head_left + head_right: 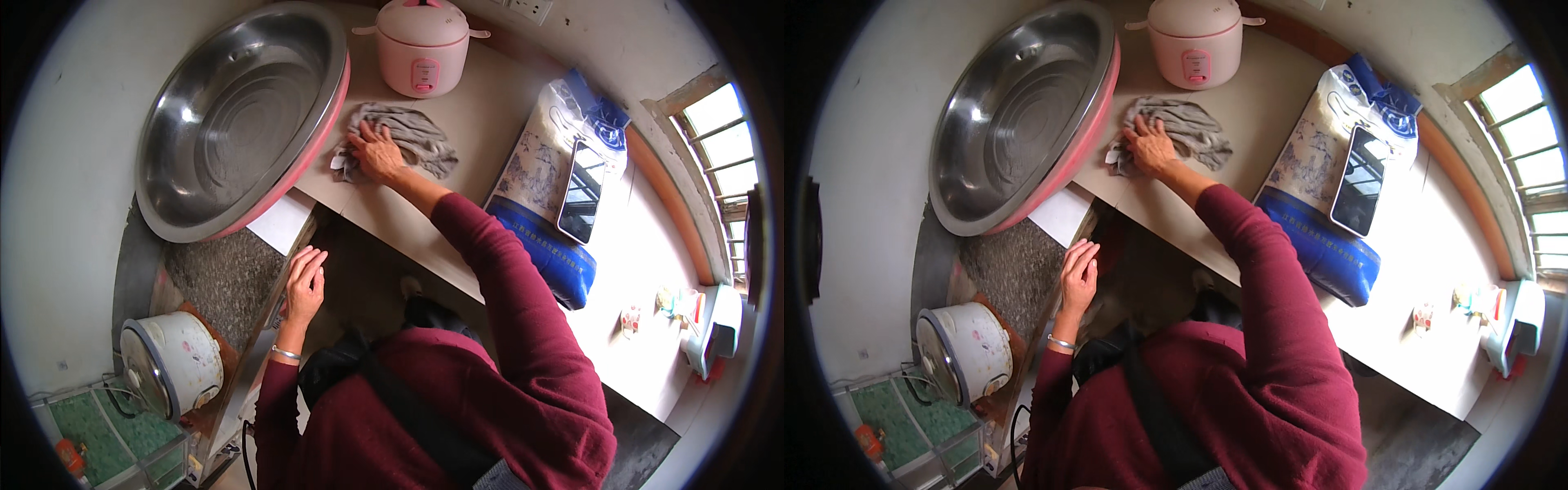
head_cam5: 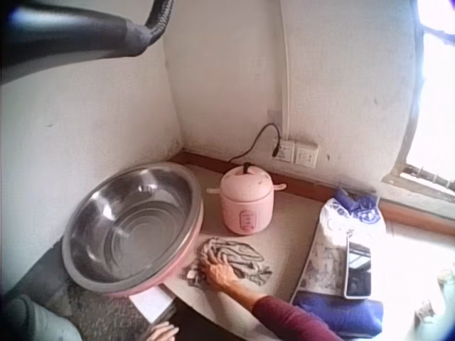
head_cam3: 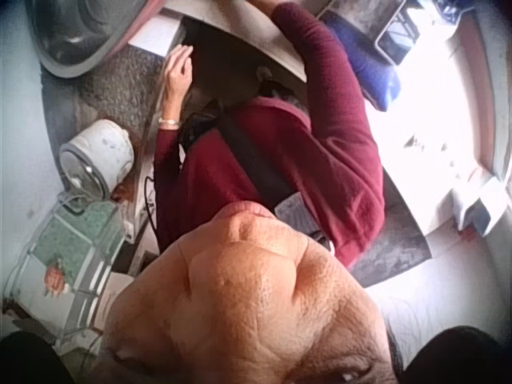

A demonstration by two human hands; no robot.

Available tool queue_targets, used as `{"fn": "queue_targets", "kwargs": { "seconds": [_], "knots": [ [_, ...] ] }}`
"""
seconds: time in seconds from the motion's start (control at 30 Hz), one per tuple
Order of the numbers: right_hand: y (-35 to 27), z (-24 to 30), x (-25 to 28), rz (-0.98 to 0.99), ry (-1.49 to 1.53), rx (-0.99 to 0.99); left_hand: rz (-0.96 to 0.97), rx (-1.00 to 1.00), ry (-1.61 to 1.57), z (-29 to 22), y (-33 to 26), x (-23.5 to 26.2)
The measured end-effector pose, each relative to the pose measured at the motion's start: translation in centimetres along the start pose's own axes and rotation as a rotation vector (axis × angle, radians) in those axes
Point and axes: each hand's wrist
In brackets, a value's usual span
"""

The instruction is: The person wrings a cloth in a bucket of water, then wipes a large orange table and a white countertop. They move a small container on the table and shift a metal basin on the counter to reach underneath, continuing to wipe the surfaces before returning to the bucket.

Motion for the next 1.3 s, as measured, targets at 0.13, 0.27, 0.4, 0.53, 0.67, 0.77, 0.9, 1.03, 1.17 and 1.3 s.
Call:
{"fn": "queue_targets", "kwargs": {
  "seconds": [0.13,0.27,0.4,0.53,0.67,0.77,0.9,1.03,1.17,1.3],
  "knots": [
    [5.6,-1.9,-0.9,-0.138,0.016,0.038,0.043,-0.016,-0.013,-0.3,2.0,-0.8],
    [11.7,-5.7,-1.5,-0.182,0.324,-0.088,0.096,-0.026,-0.049,-0.2,2.5,-2.1],
    [15.5,-6.1,1.3,0.06,0.578,-0.36,0.111,0.009,-0.058,-0.2,1.9,-2.3],
    [13.4,-5.7,1.7,-0.406,0.661,-0.372,0.094,0.038,-0.047,-0.1,1.8,-1.6],
    [11.5,-7.1,1.4,-0.524,0.481,-0.523,0.073,0.052,-0.039,0.8,1.0,-1.1],
    [9.4,-7.0,3.1,-0.485,0.496,-0.649,0.059,0.057,-0.046,0.9,0.8,-0.9],
    [7.8,-3.9,2.9,-0.253,-0.063,-0.471,0.025,0.039,-0.043,1.3,1.4,-0.6],
    [6.4,-0.8,1.1,-0.032,-0.161,-0.343,-0.034,-0.006,-0.018,1.5,3.4,0.3],
    [6.8,-4.2,3.5,0.197,-0.194,-0.162,-0.15,0.059,-0.053,1.8,4.2,1.8],
    [11.3,-10.2,0.1,-0.106,-0.251,-0.396,-0.214,0.149,-0.023,1.8,4.0,3.2]
  ]
}}
Point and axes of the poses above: each hand's wrist, its own y-axis towards the middle knuckle, its own x-axis out of the back of the hand, z = x × y, and after that the axes turned 9 degrees about -y, right-handed
